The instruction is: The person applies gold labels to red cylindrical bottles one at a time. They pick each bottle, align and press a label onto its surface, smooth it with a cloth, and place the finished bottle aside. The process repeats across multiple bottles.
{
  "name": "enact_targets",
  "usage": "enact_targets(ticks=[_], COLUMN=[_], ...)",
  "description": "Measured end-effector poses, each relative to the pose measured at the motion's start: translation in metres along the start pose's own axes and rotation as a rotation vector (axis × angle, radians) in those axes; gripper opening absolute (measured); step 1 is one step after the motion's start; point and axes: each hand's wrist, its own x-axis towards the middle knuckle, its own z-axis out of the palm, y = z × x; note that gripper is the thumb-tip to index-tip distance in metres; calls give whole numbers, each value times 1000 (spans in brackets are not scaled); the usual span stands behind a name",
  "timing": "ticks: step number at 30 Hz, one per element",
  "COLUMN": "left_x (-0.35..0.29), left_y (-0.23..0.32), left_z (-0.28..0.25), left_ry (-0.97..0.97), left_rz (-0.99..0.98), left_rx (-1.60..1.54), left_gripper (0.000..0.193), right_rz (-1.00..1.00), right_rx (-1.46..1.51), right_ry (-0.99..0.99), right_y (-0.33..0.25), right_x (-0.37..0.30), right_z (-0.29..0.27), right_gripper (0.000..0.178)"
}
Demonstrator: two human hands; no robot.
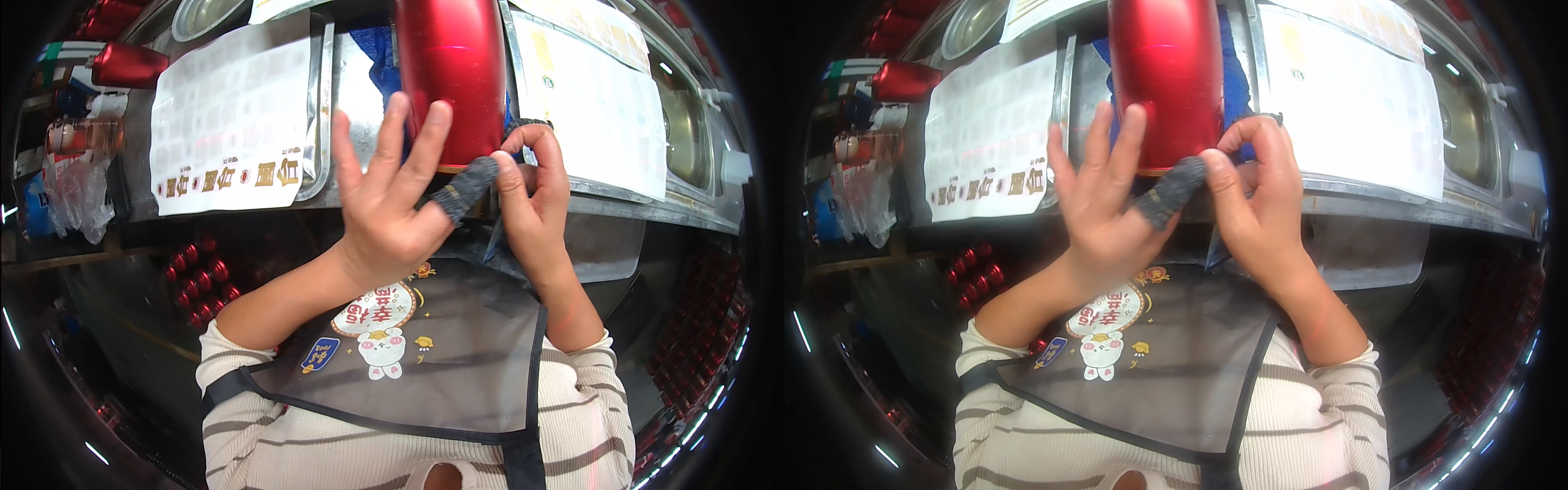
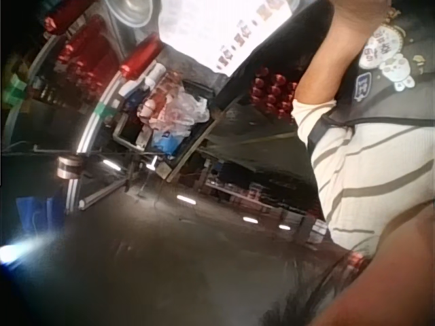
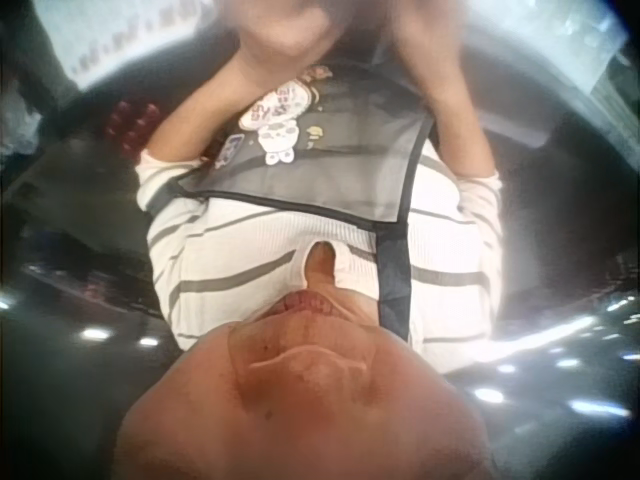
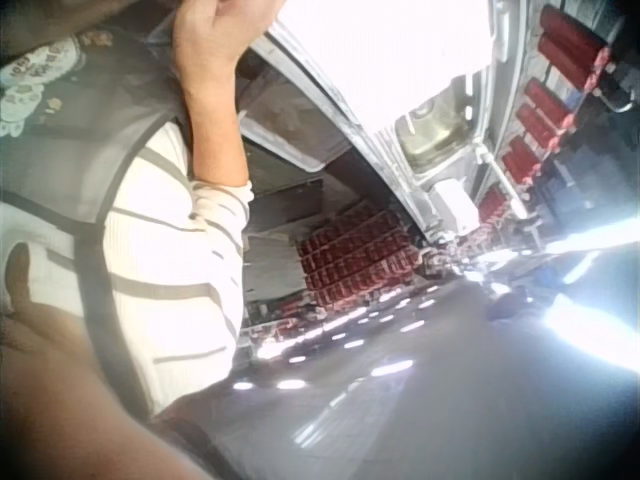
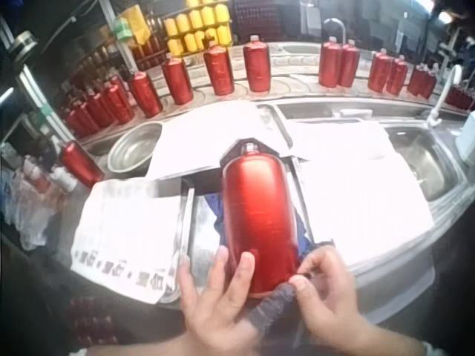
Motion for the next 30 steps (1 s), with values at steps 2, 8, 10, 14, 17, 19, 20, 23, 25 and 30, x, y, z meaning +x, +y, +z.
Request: enact_targets(ticks=[2, 8, 10, 14, 17, 19, 20, 23, 25, 30], left_x=[6, 1, -2, -9, -31, -44, -47, -49, -49, -49], left_y=[4, -18, -18, -13, -9, -7, -6, -5, -5, -7], left_z=[4, 22, 24, 24, 17, 13, 13, 14, 15, 17], left_ry=[23, 124, 147, 129, 70, 33, 20, 4, -7, 9], left_rz=[-20, -159, -226, -324, -310, -303, -303, -311, -307, -286], left_rx=[-22, -204, -318, -411, -324, -292, -292, -292, -282, -269], left_gripper=[39, 62, 63, 61, 56, 52, 50, 45, 46, 46], right_rz=[11, -125, -317, -465, -462, -475, -456, -403, -376, -465], right_rx=[134, -205, -354, -493, -509, -503, -487, -429, -371, -427], right_ry=[2, 19, 52, 148, 165, 142, 145, 161, 190, 165], right_y=[4, -4, -7, -4, -4, -3, -3, -3, -4, -3], right_x=[0, -12, -9, -3, 2, 3, 4, 4, 5, 7], right_z=[-3, -1, 5, 16, 17, 16, 17, 19, 20, 17], right_gripper=[13, 27, 41, 54, 54, 53, 52, 49, 45, 49])
